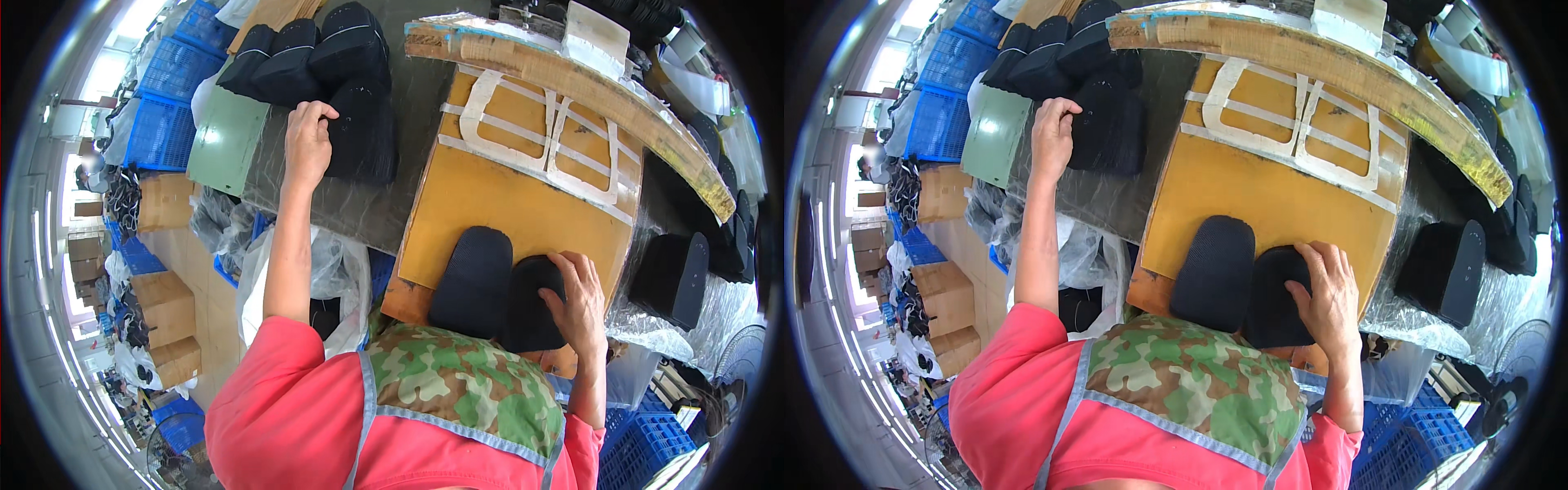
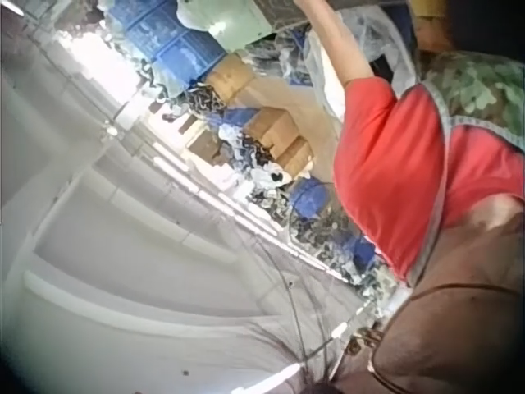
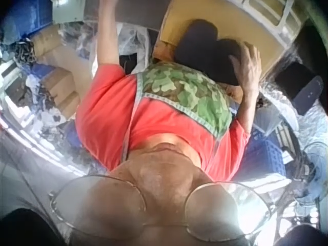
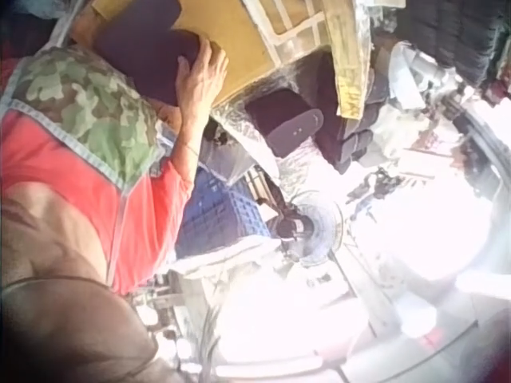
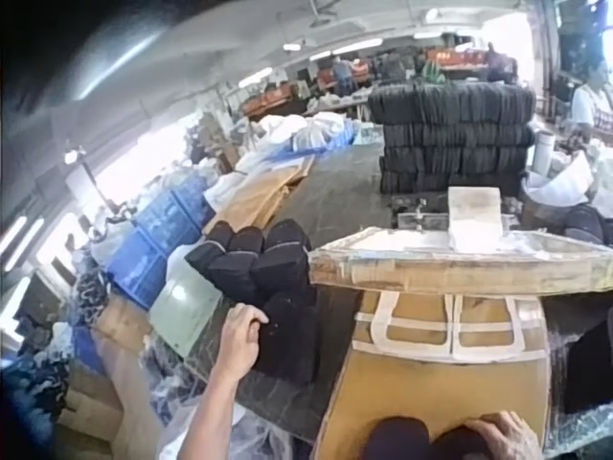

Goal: The recorder uses a screen-printing frame and a squeegee to apply a white material or glue pattern onto black shoe components in a factory setting.

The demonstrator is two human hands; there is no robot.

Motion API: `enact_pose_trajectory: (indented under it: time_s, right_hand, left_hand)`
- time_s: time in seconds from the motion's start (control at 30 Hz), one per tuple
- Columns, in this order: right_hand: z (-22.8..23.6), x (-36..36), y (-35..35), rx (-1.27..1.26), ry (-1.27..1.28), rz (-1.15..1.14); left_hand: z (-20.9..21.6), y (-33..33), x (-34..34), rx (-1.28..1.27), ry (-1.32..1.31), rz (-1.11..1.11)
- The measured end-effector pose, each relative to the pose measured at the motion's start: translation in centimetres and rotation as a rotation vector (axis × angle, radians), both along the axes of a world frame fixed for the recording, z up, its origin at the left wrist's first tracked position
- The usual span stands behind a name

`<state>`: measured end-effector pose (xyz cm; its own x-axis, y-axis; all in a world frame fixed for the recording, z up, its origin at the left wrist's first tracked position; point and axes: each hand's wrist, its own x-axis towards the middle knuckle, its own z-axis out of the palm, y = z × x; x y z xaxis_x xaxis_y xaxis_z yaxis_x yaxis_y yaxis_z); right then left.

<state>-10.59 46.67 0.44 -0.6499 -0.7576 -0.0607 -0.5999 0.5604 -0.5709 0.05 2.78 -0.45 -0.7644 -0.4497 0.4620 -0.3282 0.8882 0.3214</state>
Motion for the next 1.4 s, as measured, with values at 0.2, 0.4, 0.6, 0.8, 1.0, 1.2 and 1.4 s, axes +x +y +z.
enact_pose_trajectory:
  time_s: [0.2,0.4,0.6,0.8,1.0,1.2,1.4]
  right_hand:
    - [-1.2,-0.2,0.1,-0.091,0.123,-0.034]
    - [-1.8,-2.3,1.3,-0.162,0.069,0.043]
    - [-3.7,-14.6,-2.4,-0.326,0.084,-0.202]
    - [-7.9,-23.2,-6.2,-0.268,0.461,-0.353]
    - [-8.8,-19.5,-8.9,-0.259,0.439,-0.177]
    - [-9.2,-18.6,-8.6,-0.139,0.472,-0.134]
    - [-9.4,-18.6,-9.1,-0.126,0.629,-0.164]
  left_hand:
    - [1.5,1.7,0.3,-0.239,-0.033,-0.010]
    - [2.7,13.3,0.0,0.324,-0.015,-0.421]
    - [-1.9,20.6,2.2,0.338,-0.338,-0.542]
    - [-2.0,21.6,1.6,0.312,-0.314,-0.576]
    - [-3.1,21.1,1.7,0.354,-0.273,-0.526]
    - [-3.3,20.7,1.0,0.402,-0.117,-0.617]
    - [-1.9,20.2,0.8,0.644,0.140,-0.509]
